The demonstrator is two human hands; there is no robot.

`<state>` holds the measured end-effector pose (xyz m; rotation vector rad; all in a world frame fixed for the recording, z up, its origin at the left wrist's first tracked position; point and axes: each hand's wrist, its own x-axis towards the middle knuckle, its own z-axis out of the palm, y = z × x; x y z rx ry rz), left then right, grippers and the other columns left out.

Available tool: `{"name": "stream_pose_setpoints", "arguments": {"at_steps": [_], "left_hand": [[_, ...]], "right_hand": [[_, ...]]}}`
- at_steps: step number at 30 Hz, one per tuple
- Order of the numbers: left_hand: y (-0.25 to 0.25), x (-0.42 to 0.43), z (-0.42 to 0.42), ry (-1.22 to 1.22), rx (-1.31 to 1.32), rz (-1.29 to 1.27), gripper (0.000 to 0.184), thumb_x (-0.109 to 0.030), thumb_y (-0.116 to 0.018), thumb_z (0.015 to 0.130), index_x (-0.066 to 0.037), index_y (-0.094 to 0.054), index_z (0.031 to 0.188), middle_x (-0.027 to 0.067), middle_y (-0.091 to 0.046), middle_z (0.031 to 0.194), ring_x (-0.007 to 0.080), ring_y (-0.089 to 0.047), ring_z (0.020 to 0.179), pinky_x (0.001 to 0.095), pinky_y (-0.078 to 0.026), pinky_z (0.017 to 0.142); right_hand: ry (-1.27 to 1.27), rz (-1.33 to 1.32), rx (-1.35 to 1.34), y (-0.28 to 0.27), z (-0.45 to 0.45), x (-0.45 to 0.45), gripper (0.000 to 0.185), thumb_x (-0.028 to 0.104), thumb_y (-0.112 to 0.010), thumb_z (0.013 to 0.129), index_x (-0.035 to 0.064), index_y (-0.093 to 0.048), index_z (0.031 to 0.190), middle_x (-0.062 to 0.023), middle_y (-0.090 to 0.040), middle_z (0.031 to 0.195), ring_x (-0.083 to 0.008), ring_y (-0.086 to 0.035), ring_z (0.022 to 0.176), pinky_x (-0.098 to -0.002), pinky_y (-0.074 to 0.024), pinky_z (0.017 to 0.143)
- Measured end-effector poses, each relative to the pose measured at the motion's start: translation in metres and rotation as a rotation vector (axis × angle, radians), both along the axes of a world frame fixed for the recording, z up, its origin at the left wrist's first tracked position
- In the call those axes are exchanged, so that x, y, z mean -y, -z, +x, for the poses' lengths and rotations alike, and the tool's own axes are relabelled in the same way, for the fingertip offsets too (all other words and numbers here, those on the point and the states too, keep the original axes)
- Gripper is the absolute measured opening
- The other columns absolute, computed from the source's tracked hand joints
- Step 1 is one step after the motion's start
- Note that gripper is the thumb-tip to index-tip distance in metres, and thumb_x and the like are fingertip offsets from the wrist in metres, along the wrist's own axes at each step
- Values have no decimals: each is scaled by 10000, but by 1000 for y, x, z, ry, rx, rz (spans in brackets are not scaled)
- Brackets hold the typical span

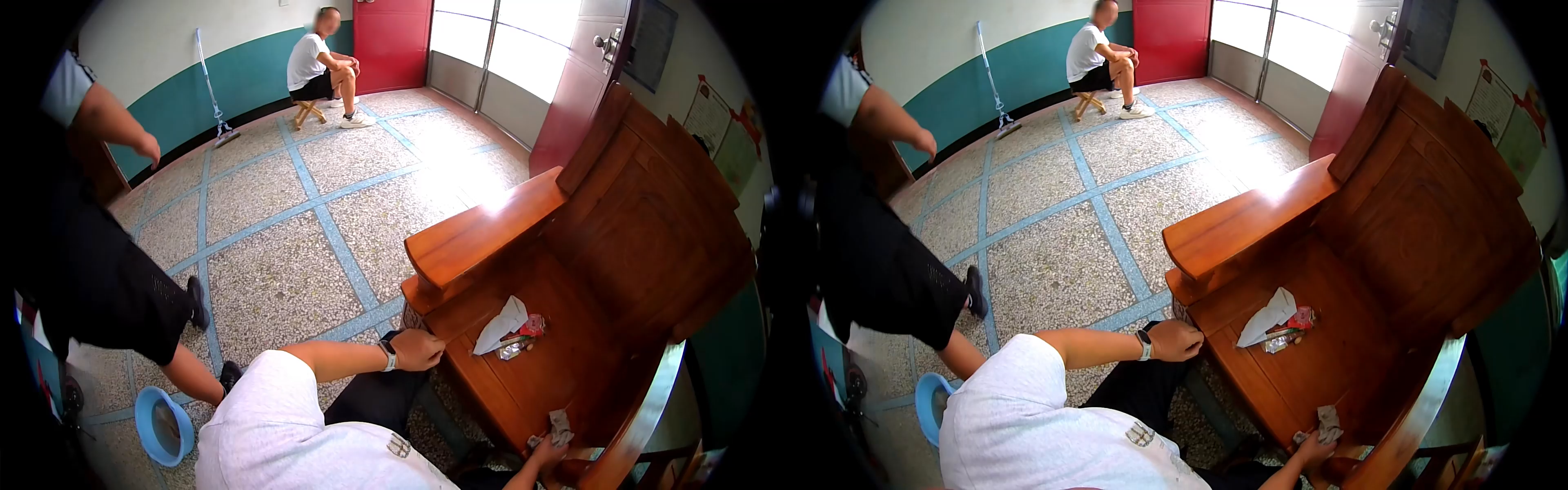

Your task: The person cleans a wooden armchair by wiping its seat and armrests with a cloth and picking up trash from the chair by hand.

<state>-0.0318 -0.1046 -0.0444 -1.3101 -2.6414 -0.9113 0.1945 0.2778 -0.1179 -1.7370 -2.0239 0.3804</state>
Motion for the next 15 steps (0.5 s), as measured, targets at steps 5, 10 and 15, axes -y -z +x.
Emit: {"name": "stream_pose_setpoints", "arguments": {"at_steps": [5,10,15], "left_hand": [[-4,-1,2,1,-16,-3,102,-135,-575,757,-49,-549,707,111,-561,637,294,-561,617,395,-452,562],[-2,-4,1,4,-43,-12,95,-137,-576,750,-55,-553,709,109,-558,633,290,-562,612,396,-455,562],[-3,-6,2,7,-34,-22,98,-133,-571,754,-54,-553,701,111,-557,624,288,-566,609,398,-459,555]], "right_hand": [[-27,-49,-19,-10,1,4,569,322,-625,674,49,-530,1164,-161,-567,1092,-348,-569,936,-417,-467,757],[-33,-82,-37,-3,2,0,588,299,-631,684,13,-509,1183,-195,-549,1128,-359,-560,971,-410,-465,793],[-5,-67,-3,9,3,-7,635,294,-626,729,-31,-444,1243,-231,-493,1203,-364,-527,1045,-414,-454,839]]}}
